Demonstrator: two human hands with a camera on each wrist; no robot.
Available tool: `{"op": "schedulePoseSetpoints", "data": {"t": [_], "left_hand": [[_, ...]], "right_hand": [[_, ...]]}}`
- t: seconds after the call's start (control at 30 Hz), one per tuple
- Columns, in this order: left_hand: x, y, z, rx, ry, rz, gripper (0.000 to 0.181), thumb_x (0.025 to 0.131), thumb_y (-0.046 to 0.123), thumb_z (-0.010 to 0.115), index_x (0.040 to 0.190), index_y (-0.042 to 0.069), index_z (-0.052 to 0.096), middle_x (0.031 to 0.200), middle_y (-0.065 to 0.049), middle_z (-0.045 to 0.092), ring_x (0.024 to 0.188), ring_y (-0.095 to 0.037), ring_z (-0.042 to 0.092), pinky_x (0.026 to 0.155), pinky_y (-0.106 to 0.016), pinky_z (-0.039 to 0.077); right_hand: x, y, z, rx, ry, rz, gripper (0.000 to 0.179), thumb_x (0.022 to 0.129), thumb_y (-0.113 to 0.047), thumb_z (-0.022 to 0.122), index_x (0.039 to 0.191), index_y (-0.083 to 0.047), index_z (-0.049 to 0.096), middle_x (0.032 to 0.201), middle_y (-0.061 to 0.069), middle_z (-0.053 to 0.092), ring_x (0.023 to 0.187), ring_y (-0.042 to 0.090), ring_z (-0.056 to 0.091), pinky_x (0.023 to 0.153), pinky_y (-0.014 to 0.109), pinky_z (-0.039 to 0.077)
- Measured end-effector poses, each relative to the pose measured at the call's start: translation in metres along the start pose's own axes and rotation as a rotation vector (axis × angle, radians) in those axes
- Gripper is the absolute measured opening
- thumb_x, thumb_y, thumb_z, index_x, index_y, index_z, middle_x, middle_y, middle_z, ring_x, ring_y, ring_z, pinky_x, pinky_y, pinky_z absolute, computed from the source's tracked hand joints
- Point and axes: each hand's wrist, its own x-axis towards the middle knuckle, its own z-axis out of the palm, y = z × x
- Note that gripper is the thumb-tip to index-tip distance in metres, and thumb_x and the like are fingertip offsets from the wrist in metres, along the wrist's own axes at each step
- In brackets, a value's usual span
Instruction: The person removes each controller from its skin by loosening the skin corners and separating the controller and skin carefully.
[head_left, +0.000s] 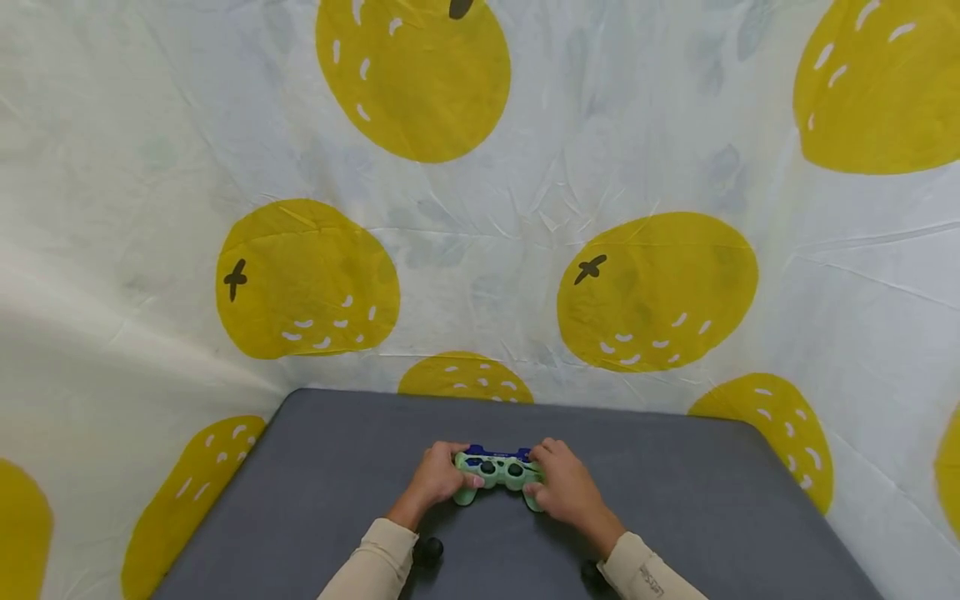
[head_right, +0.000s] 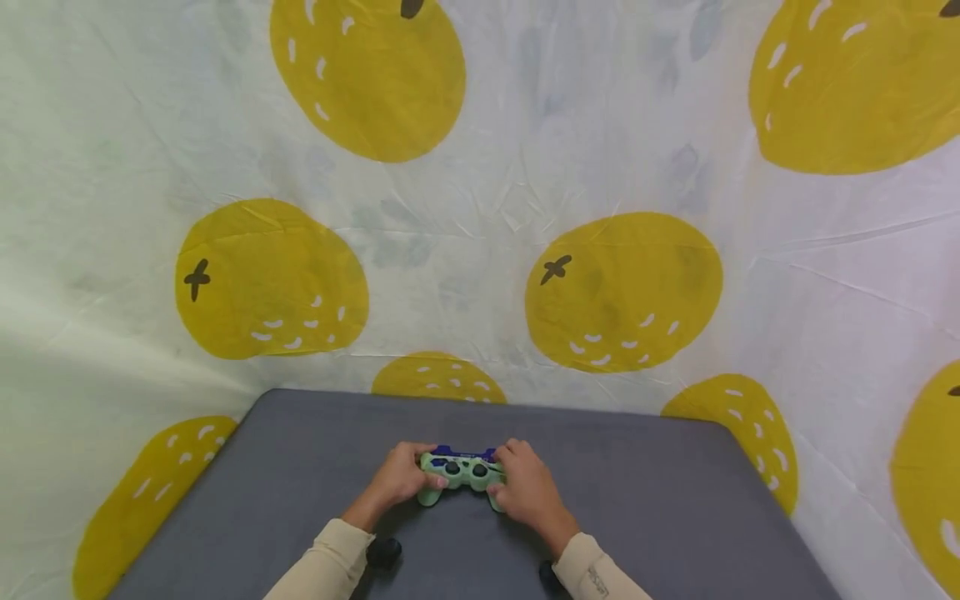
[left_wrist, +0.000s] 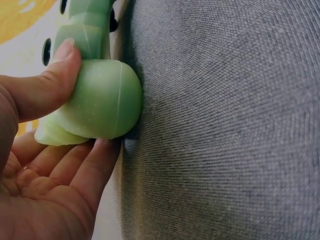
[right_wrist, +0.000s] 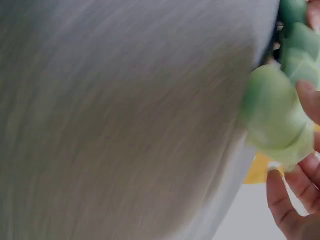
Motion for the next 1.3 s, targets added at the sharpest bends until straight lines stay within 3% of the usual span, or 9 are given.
{"op": "schedulePoseSetpoints", "data": {"t": [0.17,0.33,0.47,0.5,0.67,0.87,1.03,1.17,1.3], "left_hand": [[0.0,-0.001,0.0,0.015,0.011,-0.002,0.065,0.079,0.021,0.093,0.137,0.003,0.069,0.134,-0.024,0.069,0.119,-0.042,0.066,0.091,-0.051,0.058],[0.002,0.002,0.001,0.022,0.014,0.0,0.064,0.079,0.022,0.092,0.136,0.004,0.069,0.129,-0.021,0.072,0.112,-0.037,0.069,0.091,-0.05,0.058],[0.001,0.003,0.005,0.018,0.018,0.002,0.063,0.079,0.02,0.092,0.136,0.004,0.069,0.131,-0.021,0.071,0.116,-0.038,0.068,0.094,-0.052,0.058],[0.001,0.003,0.006,0.015,0.02,0.002,0.063,0.079,0.02,0.092,0.136,0.003,0.069,0.131,-0.022,0.071,0.116,-0.039,0.067,0.094,-0.052,0.057],[0.001,-0.001,0.006,0.027,0.039,0.001,0.063,0.078,0.02,0.093,0.135,0.003,0.07,0.125,-0.019,0.074,0.109,-0.033,0.069,0.09,-0.047,0.058],[0.001,0.001,0.004,0.043,0.07,0.016,0.062,0.078,0.019,0.093,0.133,0.001,0.071,0.124,-0.02,0.074,0.11,-0.034,0.069,0.09,-0.047,0.058],[-0.002,0.003,0.006,0.048,0.081,0.033,0.062,0.077,0.019,0.093,0.131,-0.001,0.071,0.124,-0.022,0.074,0.113,-0.038,0.069,0.093,-0.051,0.058],[-0.004,0.002,0.008,0.038,0.079,0.024,0.063,0.078,0.018,0.092,0.133,-0.001,0.07,0.128,-0.023,0.072,0.118,-0.042,0.067,0.093,-0.052,0.057],[-0.003,0.001,0.009,0.043,0.087,0.015,0.063,0.078,0.019,0.093,0.133,0.0,0.07,0.127,-0.022,0.073,0.115,-0.04,0.068,0.092,-0.05,0.057]], "right_hand": [[0.007,-0.011,0.001,0.265,0.012,0.141,0.017,0.087,-0.016,0.083,0.103,-0.01,0.079,0.099,0.003,0.067,0.091,0.017,0.055,0.077,0.034,0.047],[0.017,-0.02,0.0,0.51,0.018,0.358,0.01,0.091,-0.005,0.073,0.094,-0.001,0.082,0.102,0.015,0.074,0.107,0.038,0.067,0.085,0.045,0.057],[0.021,-0.026,0.004,0.624,0.057,0.479,0.013,0.091,0.002,0.067,0.086,0.009,0.076,0.097,0.021,0.075,0.1,0.037,0.069,0.077,0.04,0.057],[0.02,-0.026,0.006,0.643,0.075,0.494,0.013,0.09,0.003,0.066,0.085,0.011,0.075,0.095,0.022,0.074,0.093,0.034,0.068,0.074,0.037,0.055],[0.019,-0.028,0.016,0.726,0.13,0.539,0.015,0.093,0.003,0.065,0.086,0.014,0.072,0.097,0.023,0.071,0.091,0.029,0.065,0.073,0.033,0.052],[0.019,-0.023,0.019,0.836,0.153,0.462,0.017,0.092,0.006,0.067,0.085,0.021,0.068,0.099,0.02,0.066,0.095,0.023,0.059,0.076,0.023,0.048],[0.012,-0.012,0.013,0.879,0.033,0.368,0.016,0.093,0.006,0.068,0.087,0.021,0.069,0.097,0.012,0.061,0.1,0.018,0.053,0.077,0.024,0.048],[0.009,-0.002,0.009,0.854,-0.068,0.294,0.014,0.092,0.005,0.07,0.091,0.019,0.072,0.103,0.017,0.063,0.102,0.018,0.052,0.079,0.025,0.05],[0.011,0.003,0.011,0.806,-0.086,0.257,0.011,0.085,0.005,0.079,0.089,0.015,0.076,0.108,0.021,0.066,0.102,0.017,0.055,0.081,0.023,0.052]]}}
